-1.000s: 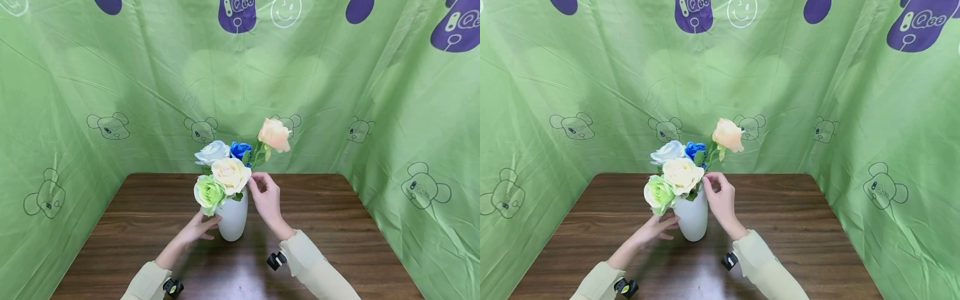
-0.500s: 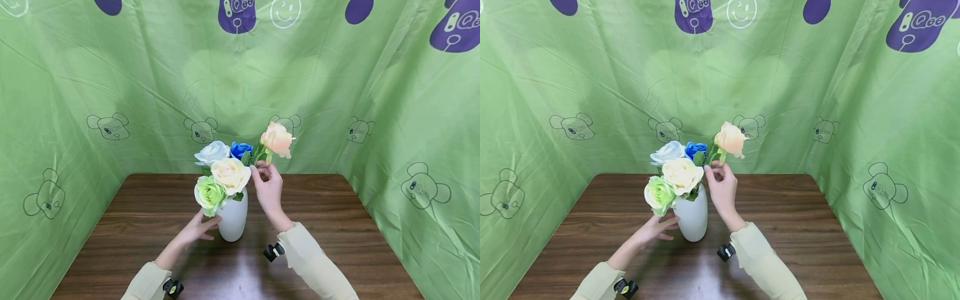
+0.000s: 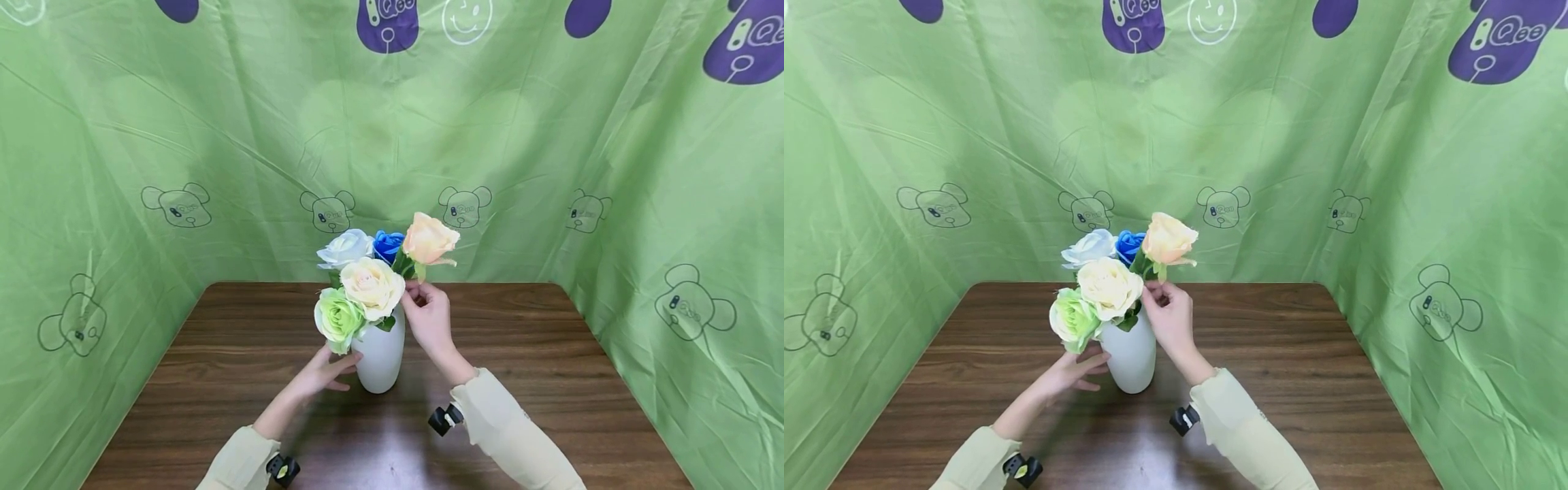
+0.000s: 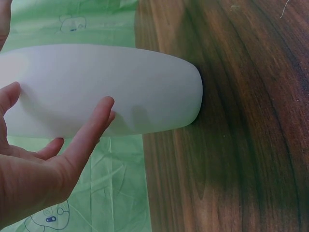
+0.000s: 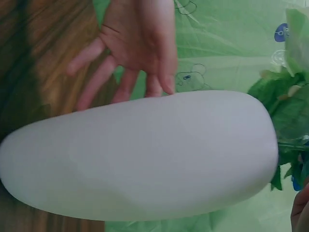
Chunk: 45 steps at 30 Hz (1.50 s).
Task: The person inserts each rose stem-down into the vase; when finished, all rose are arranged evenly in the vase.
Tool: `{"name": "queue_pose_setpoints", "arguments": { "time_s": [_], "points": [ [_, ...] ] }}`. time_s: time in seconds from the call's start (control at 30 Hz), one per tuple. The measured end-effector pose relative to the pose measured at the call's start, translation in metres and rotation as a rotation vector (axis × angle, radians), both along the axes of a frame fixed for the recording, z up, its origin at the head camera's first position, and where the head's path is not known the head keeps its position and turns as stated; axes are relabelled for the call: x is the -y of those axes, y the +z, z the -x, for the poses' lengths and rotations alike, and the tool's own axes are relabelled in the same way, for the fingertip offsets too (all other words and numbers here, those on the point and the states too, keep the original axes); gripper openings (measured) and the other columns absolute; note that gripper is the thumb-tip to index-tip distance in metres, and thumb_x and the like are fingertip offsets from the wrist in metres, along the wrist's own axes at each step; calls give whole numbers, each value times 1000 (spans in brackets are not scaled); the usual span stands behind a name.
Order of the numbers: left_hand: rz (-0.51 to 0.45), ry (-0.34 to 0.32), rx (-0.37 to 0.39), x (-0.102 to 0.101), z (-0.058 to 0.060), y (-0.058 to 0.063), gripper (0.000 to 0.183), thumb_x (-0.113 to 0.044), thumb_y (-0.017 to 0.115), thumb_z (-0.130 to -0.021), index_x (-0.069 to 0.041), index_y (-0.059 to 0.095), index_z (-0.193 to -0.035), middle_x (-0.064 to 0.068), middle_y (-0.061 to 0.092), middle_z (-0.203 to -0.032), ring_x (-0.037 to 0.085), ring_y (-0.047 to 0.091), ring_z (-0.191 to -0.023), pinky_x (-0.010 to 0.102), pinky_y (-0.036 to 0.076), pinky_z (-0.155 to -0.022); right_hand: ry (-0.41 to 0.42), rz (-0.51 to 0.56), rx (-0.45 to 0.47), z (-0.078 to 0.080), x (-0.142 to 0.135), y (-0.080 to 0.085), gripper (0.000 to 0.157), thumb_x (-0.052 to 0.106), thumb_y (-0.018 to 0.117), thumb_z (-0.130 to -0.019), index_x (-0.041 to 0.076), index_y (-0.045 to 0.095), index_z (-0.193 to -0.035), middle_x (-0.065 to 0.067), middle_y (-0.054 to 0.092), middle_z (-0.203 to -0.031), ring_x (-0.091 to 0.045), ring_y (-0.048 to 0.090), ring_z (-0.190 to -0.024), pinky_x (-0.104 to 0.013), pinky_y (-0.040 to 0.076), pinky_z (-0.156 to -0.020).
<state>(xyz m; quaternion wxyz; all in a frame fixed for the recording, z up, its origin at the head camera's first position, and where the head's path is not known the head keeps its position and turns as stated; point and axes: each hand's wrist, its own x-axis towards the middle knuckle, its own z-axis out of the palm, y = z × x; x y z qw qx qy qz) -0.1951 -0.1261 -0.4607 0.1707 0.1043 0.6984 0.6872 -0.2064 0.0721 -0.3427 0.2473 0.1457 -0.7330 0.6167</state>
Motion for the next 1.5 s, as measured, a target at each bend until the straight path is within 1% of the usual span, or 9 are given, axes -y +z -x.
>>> {"name": "queue_pose_setpoints", "arguments": {
  "time_s": [0.13, 0.3, 0.47, 0.7, 0.87, 1.07, 1.27, 1.33, 1.5],
  "points": [
    [4, -3, 2, 0, 1, 0, 63, -25, 55, -89, -18, 18, -139, 21, 24, -133, 46, 44, -105, 45, 50, -66, 10, -25, 26, -2, 1, -9, 5, -7, 60, -77, -9, 61, -73, -9, 50, -54, -12, 42, -51, -17, 33, -45],
    [10, -6, -11, 0, 2, 0, 63, -25, 55, -89, -20, 18, -140, 20, 23, -135, 46, 44, -105, 45, 51, -65, 23, -64, 43, -6, 1, -16, 4, -7, 60, -76, -8, 63, -73, -11, 48, -51, -14, 43, -51, -16, 32, -44],
    [18, 7, -6, 0, 2, -1, 66, -26, 56, -88, -21, 17, -140, 19, 17, -139, 46, 44, -104, 45, 51, -64, 40, -93, 58, -6, 0, -21, 16, -9, 59, -75, -6, 56, -60, -9, 49, -51, -15, 45, -52, -17, 33, -44],
    [34, 18, 2, -1, 2, -1, 69, -27, 57, -87, -21, 15, -141, 20, 11, -140, 45, 46, -103, 44, 51, -62, 65, -132, 72, 10, -5, -45, 20, -5, 57, -73, 3, 53, -55, 3, 40, -47, -9, 36, -43, -19, 28, -38],
    [33, 18, 4, -1, 1, 0, 69, -26, 57, -87, -20, 15, -141, 21, 11, -140, 45, 46, -103, 44, 51, -62, 58, -128, 71, 16, -7, -56, 23, -1, 58, -74, 7, 50, -54, 5, 40, -46, -10, 37, -43, -20, 28, -37],
    [11, 14, 9, -1, -1, 2, 68, -22, 57, -88, -17, 15, -141, 22, 11, -140, 47, 45, -103, 45, 51, -62, 71, -120, 99, 12, -7, -49, 22, -4, 59, -74, 5, 53, -55, 1, 41, -47, -10, 36, -43, -19, 27, -39],
    [12, 6, 18, -4, -10, 24, 67, -15, 54, -90, -9, 12, -141, 26, 10, -139, 50, 42, -104, 46, 50, -64, 84, -126, 116, -7, -4, -20, 17, -9, 58, -74, -5, 54, -58, -7, 41, -48, -18, 37, -45, -17, 26, -41],
    [12, 6, 18, -3, -9, 22, 66, -16, 54, -90, -9, 12, -141, 26, 11, -139, 50, 42, -104, 46, 50, -64, 93, -114, 114, -7, -5, -21, 13, -10, 59, -74, -6, 58, -62, -7, 42, -49, -19, 37, -46, -17, 27, -41],
    [8, 18, 11, -1, -1, 2, 63, -20, 55, -89, -12, 18, -140, 23, 19, -135, 48, 44, -103, 45, 51, -63, 116, -83, 108, -6, -10, -31, 5, -6, 59, -76, -5, 64, -77, -5, 46, -52, -13, 40, -48, -17, 31, -42]
  ]
}}
